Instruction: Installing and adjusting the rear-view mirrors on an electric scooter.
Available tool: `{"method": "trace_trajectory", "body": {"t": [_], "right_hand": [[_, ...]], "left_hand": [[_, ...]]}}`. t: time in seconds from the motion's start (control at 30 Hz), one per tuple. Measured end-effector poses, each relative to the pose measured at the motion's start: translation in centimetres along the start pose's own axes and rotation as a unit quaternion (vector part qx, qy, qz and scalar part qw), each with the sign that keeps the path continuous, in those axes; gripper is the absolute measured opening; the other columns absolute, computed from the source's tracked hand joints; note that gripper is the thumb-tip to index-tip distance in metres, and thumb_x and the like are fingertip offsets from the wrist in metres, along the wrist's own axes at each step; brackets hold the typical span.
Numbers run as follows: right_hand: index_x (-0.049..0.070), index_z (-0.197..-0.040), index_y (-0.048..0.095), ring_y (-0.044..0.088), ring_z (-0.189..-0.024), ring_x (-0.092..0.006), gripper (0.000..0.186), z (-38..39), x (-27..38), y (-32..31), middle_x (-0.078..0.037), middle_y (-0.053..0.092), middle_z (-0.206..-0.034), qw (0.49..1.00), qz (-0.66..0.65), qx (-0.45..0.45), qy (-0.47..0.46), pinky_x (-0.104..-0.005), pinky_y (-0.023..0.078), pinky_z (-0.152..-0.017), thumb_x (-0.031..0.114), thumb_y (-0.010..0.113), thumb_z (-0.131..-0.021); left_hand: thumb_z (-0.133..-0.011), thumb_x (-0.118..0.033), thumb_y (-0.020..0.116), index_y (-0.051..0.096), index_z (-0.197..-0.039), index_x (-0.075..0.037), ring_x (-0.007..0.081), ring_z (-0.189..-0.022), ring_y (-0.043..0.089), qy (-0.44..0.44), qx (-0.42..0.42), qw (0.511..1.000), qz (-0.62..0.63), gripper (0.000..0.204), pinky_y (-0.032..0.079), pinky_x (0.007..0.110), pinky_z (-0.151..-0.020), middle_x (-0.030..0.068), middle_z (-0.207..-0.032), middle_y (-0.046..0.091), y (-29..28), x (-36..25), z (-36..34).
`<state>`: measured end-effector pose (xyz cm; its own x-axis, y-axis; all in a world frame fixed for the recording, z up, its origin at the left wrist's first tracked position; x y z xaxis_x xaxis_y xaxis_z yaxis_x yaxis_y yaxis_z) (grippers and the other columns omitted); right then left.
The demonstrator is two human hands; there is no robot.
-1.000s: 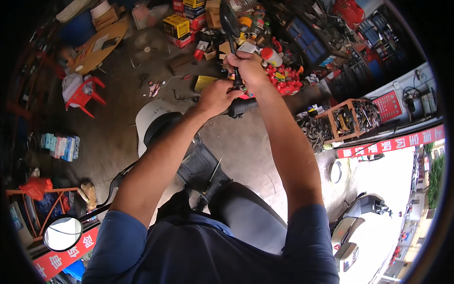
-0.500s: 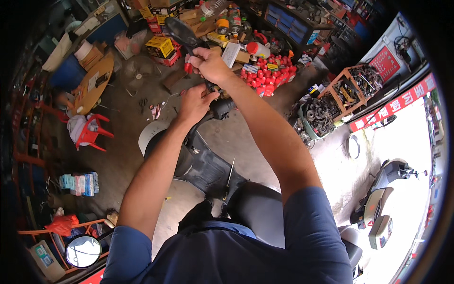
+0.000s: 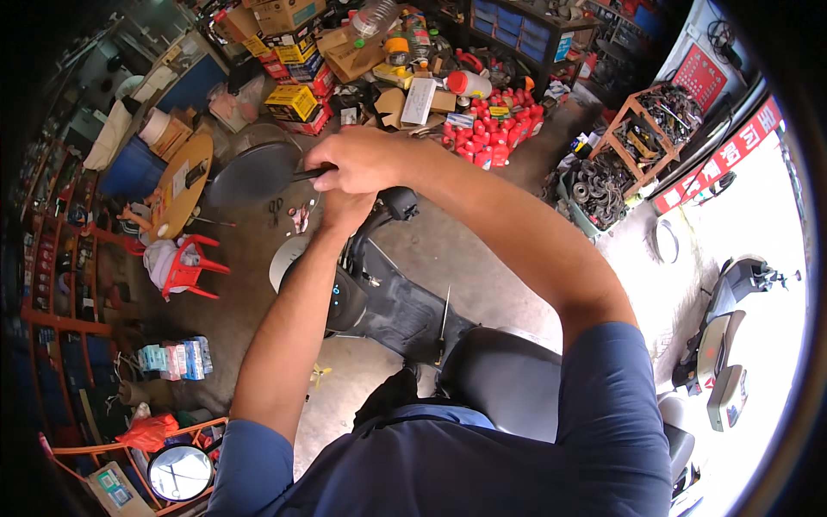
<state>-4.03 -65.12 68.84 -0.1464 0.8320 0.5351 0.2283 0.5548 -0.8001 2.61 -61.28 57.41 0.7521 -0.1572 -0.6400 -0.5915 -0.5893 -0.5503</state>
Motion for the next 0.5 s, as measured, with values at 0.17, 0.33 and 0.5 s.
{"method": "trace_trajectory", "body": {"t": [0.17,0.33,0.5], "right_hand": [[0.002,-0.102,0.065,0.061,-0.095,-0.0404,0.031,2.9,1.4,-0.2,-0.02,0.065,-0.097,0.997,0.051,-0.059,-0.025,-0.0481,0.048,-0.084,0.029,0.062,-0.087],[-0.002,-0.098,0.062,0.056,-0.103,-0.0384,0.022,7.1,1.4,-0.6,-0.022,0.06,-0.107,0.981,0.052,-0.178,-0.055,-0.0463,0.045,-0.088,0.015,0.063,-0.083],[-0.001,-0.095,0.062,0.053,-0.094,-0.0374,0.016,6.3,2.4,-0.5,-0.019,0.059,-0.093,0.971,0.056,-0.195,-0.123,-0.0436,0.044,-0.087,0.005,0.06,-0.08]], "left_hand": [[-0.084,-0.015,0.064,0.063,-0.097,-0.003,0.0248,-0.086,0.065,0.063,-0.071,0.991,-0.089,0.017,0.051,0.038,-0.071,0.0103,-0.092,0.066,-1.7,0.3,0.2],[-0.082,-0.016,0.065,0.063,-0.096,-0.004,0.0274,-0.077,0.067,0.057,-0.021,0.997,-0.05,0.019,0.052,0.038,-0.068,0.0125,-0.086,0.067,-2.7,-4.9,-1.1],[-0.082,-0.018,0.065,0.063,-0.093,-0.005,0.0298,-0.078,0.067,0.08,-0.034,0.996,0.017,0.017,0.052,0.036,-0.068,0.0141,-0.084,0.066,-3.5,-5.2,-0.6]]}}
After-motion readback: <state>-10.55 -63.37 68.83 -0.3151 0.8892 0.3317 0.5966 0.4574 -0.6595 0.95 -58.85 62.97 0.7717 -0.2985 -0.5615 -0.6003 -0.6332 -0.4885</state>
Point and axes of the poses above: each hand's wrist, its own z-axis away from the middle knuckle, its own y-axis out of the palm, x = y × z, the point moved 5 cm from there along -z, towards the middle knuckle
